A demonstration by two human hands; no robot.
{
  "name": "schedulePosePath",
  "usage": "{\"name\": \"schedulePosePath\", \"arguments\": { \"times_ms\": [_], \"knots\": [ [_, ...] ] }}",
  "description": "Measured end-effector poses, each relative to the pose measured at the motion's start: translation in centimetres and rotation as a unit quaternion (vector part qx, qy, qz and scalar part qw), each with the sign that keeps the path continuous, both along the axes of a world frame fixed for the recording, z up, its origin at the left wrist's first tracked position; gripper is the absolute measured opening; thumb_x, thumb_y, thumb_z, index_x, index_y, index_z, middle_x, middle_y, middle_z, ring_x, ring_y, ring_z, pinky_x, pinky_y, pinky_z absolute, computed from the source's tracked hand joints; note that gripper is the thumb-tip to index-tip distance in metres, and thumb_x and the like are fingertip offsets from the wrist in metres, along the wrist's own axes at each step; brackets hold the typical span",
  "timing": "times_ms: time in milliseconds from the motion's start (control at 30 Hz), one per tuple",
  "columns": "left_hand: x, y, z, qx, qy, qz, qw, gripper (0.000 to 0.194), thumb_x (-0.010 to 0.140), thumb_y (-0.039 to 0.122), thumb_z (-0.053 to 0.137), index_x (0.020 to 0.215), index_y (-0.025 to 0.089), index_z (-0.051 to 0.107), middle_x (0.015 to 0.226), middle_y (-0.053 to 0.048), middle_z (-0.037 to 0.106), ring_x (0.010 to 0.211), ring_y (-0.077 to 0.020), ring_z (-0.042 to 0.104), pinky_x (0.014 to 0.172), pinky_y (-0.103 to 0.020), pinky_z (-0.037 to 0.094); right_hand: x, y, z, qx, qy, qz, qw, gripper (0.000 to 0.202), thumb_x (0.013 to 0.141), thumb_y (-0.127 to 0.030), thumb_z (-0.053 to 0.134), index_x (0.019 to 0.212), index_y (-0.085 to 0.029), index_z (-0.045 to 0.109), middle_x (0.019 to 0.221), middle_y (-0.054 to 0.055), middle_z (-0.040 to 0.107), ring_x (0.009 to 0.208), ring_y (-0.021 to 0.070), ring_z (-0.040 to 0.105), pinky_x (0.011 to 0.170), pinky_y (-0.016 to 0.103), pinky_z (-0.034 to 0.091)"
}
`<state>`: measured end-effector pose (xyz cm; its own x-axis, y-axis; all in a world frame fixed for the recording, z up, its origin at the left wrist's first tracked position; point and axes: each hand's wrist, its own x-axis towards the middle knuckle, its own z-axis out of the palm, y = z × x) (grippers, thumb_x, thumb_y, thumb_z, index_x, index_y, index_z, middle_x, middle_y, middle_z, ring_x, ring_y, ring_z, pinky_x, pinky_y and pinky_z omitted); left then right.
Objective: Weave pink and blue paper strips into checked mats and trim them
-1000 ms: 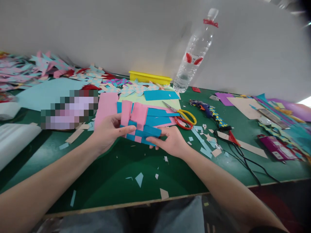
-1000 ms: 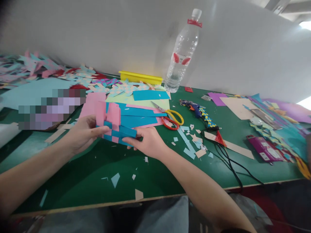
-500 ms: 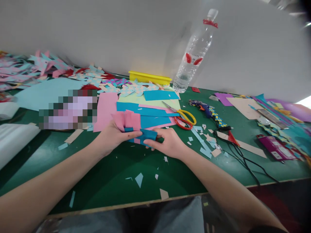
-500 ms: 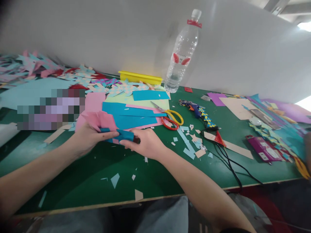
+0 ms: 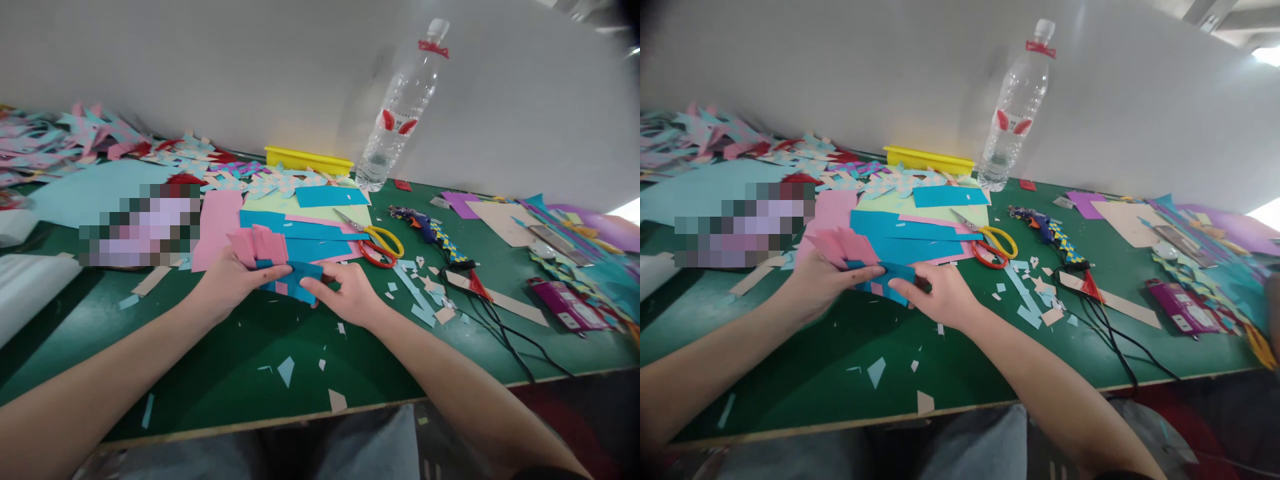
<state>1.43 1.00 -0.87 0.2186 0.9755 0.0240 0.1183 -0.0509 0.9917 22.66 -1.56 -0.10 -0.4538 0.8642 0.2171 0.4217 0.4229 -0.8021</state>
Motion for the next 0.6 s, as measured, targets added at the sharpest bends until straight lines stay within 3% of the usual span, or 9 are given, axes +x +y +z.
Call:
{"name": "schedulePosePath", "arguments": {
  "times_ms": [100, 200, 300, 500, 600],
  "knots": [
    [0.1, -0.1, -0.1, -0.003, -0.004, 0.036, 0.999, 0.023, 0.063, 0.034, 0.083, 0.072, 0.019, 0.067, 0.072, -0.001, 0.068, 0.070, -0.0197, 0.064, 0.064, -0.030, 0.054, -0.4, -0.2, 0.0, -0.018, 0.007, -0.022, 1.000, 0.029, 0.085, -0.046, 0.062, 0.087, -0.018, 0.062, 0.074, 0.002, 0.071, 0.062, 0.0146, 0.067, 0.059, 0.023, 0.048],
    [0.5, -0.3, -0.3, -0.009, -0.029, 0.065, 0.997, 0.028, 0.061, 0.035, 0.084, 0.078, 0.019, 0.069, 0.081, -0.004, 0.071, 0.078, -0.0244, 0.067, 0.072, -0.037, 0.057, -0.9, -0.4, -0.4, -0.006, 0.007, -0.093, 0.996, 0.030, 0.085, -0.047, 0.061, 0.078, -0.018, 0.057, 0.066, 0.001, 0.068, 0.056, 0.0139, 0.064, 0.055, 0.024, 0.046],
    [1.0, -0.7, -0.4, 0.018, -0.064, 0.084, 0.994, 0.033, 0.064, 0.036, 0.083, 0.088, 0.019, 0.069, 0.093, -0.006, 0.073, 0.089, -0.0279, 0.068, 0.082, -0.043, 0.058, -1.4, -0.5, -0.8, 0.018, 0.030, -0.137, 0.990, 0.033, 0.085, -0.052, 0.059, 0.081, -0.019, 0.055, 0.063, 0.000, 0.064, 0.056, 0.0135, 0.062, 0.051, 0.023, 0.043],
    [1.6, -1.4, -0.3, -0.032, -0.119, 0.029, 0.992, 0.039, 0.070, 0.035, 0.081, 0.104, 0.018, 0.069, 0.105, -0.008, 0.073, 0.099, -0.0277, 0.068, 0.086, -0.040, 0.058, -1.5, -0.7, -1.0, 0.110, 0.045, -0.171, 0.978, 0.031, 0.091, -0.048, 0.053, 0.084, -0.019, 0.061, 0.059, -0.003, 0.059, 0.052, 0.0104, 0.060, 0.049, 0.020, 0.041],
    [1.4, -1.3, -0.3, -0.051, -0.136, 0.024, 0.989, 0.031, 0.072, 0.036, 0.080, 0.097, 0.020, 0.072, 0.098, -0.006, 0.074, 0.093, -0.0243, 0.069, 0.076, -0.032, 0.060, -1.2, -0.6, -1.0, 0.138, 0.046, -0.170, 0.975, 0.030, 0.091, -0.045, 0.055, 0.079, -0.019, 0.062, 0.055, -0.004, 0.058, 0.051, 0.0094, 0.058, 0.048, 0.019, 0.040]
  ]
}}
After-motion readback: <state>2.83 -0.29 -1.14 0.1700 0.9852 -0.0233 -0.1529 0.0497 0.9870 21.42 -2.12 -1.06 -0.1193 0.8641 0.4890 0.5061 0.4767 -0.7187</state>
